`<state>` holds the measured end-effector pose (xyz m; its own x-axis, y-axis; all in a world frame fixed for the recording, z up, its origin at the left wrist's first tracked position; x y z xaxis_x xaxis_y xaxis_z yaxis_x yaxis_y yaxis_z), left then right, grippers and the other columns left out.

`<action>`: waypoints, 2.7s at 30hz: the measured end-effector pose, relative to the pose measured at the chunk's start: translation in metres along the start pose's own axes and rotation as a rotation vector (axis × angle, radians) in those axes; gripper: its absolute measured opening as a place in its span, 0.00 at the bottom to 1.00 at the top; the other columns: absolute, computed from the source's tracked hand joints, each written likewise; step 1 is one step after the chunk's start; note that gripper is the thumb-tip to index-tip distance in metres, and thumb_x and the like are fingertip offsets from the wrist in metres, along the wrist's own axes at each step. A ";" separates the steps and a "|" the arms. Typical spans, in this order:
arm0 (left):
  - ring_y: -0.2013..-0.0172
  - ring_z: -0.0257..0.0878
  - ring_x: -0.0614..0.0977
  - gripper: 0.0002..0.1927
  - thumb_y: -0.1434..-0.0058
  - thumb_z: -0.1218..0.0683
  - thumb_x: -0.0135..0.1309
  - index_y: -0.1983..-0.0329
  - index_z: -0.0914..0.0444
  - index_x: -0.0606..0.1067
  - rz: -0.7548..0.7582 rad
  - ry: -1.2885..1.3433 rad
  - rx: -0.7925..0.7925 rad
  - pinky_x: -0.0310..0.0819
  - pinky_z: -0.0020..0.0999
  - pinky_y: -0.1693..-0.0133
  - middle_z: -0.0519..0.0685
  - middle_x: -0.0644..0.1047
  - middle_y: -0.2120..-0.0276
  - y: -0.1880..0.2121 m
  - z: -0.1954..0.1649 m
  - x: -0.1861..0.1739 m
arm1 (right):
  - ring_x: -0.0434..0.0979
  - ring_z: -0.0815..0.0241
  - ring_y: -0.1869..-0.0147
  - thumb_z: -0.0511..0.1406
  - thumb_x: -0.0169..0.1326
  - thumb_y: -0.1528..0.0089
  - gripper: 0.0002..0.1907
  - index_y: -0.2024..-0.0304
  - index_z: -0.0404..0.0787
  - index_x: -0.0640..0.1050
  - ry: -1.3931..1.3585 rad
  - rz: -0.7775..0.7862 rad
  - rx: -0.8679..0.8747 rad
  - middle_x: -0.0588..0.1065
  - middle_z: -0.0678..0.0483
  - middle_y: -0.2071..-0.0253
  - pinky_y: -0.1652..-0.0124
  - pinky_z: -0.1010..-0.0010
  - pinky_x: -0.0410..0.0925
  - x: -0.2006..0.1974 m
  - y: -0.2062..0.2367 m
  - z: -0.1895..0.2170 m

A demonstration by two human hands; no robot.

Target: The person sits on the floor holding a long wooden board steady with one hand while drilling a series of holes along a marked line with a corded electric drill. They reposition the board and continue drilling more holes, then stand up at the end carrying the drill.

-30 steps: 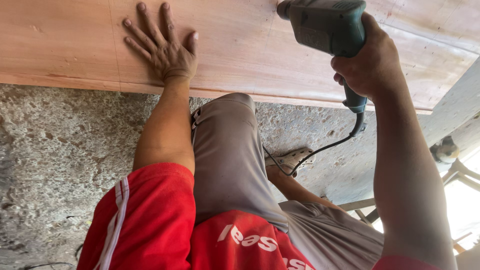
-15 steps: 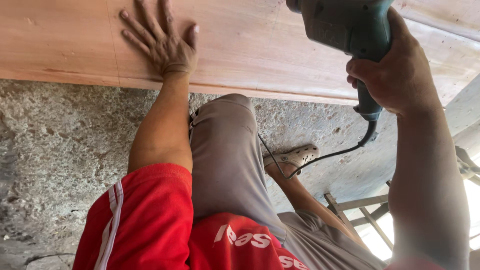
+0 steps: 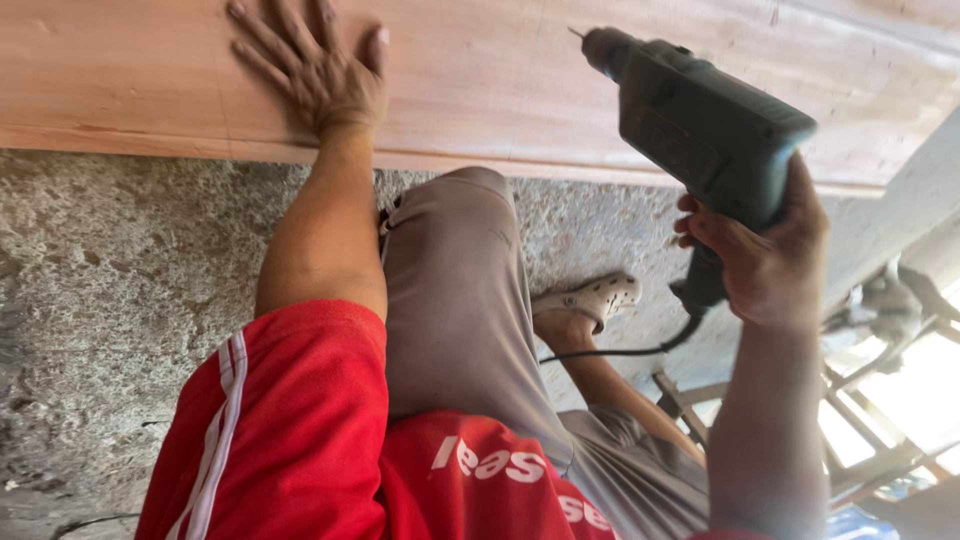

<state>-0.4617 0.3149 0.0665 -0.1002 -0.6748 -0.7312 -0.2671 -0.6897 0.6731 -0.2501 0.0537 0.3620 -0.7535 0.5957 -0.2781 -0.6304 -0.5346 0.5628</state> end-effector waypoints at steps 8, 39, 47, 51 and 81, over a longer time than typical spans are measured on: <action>0.25 0.69 0.30 0.46 0.31 0.24 0.25 0.17 0.51 0.44 -0.020 -0.004 0.017 0.18 0.71 0.28 0.61 0.36 0.20 -0.003 0.001 0.008 | 0.81 0.60 0.59 0.24 0.55 0.42 0.29 0.37 0.31 0.69 0.022 -0.113 0.091 0.78 0.47 0.58 0.62 0.71 0.77 0.029 0.016 -0.021; 0.26 0.69 0.29 0.47 0.30 0.24 0.26 0.17 0.53 0.42 -0.012 -0.008 0.012 0.18 0.71 0.28 0.63 0.37 0.20 0.000 0.000 0.006 | 0.82 0.61 0.59 0.26 0.54 0.44 0.34 0.33 0.34 0.66 0.111 -0.092 0.167 0.78 0.47 0.59 0.61 0.70 0.78 0.037 0.004 -0.032; 0.27 0.69 0.30 0.47 0.31 0.24 0.27 0.18 0.55 0.47 -0.050 -0.028 0.020 0.17 0.72 0.29 0.61 0.38 0.21 -0.004 -0.001 0.013 | 0.83 0.61 0.64 0.29 0.57 0.41 0.29 0.38 0.34 0.68 0.439 -0.005 0.145 0.78 0.48 0.64 0.63 0.69 0.78 0.026 -0.008 -0.017; 0.26 0.69 0.30 0.47 0.30 0.23 0.28 0.17 0.55 0.47 -0.073 -0.015 0.023 0.17 0.72 0.29 0.62 0.37 0.21 -0.001 -0.002 0.010 | 0.84 0.61 0.67 0.29 0.55 0.44 0.31 0.37 0.35 0.65 0.591 -0.040 0.267 0.78 0.49 0.65 0.67 0.68 0.79 0.023 -0.022 -0.007; 0.25 0.65 0.38 0.49 0.33 0.24 0.19 0.19 0.58 0.42 0.021 -0.055 0.011 0.20 0.69 0.31 0.63 0.42 0.22 -0.004 0.000 0.001 | 0.85 0.52 0.63 0.31 0.57 0.44 0.32 0.36 0.38 0.69 0.868 0.029 0.174 0.80 0.44 0.63 0.59 0.61 0.77 0.034 -0.053 0.008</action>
<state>-0.4607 0.3167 0.0636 -0.1580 -0.6736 -0.7220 -0.2749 -0.6723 0.6874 -0.2410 0.1068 0.3293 -0.6890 -0.1197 -0.7148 -0.6250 -0.4014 0.6696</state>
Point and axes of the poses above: each hand's wrist, its own y-axis away from the middle knuckle, its own x-axis out of the palm, z = x × y, the point moved 1 cm from there along -y, towards the middle knuckle
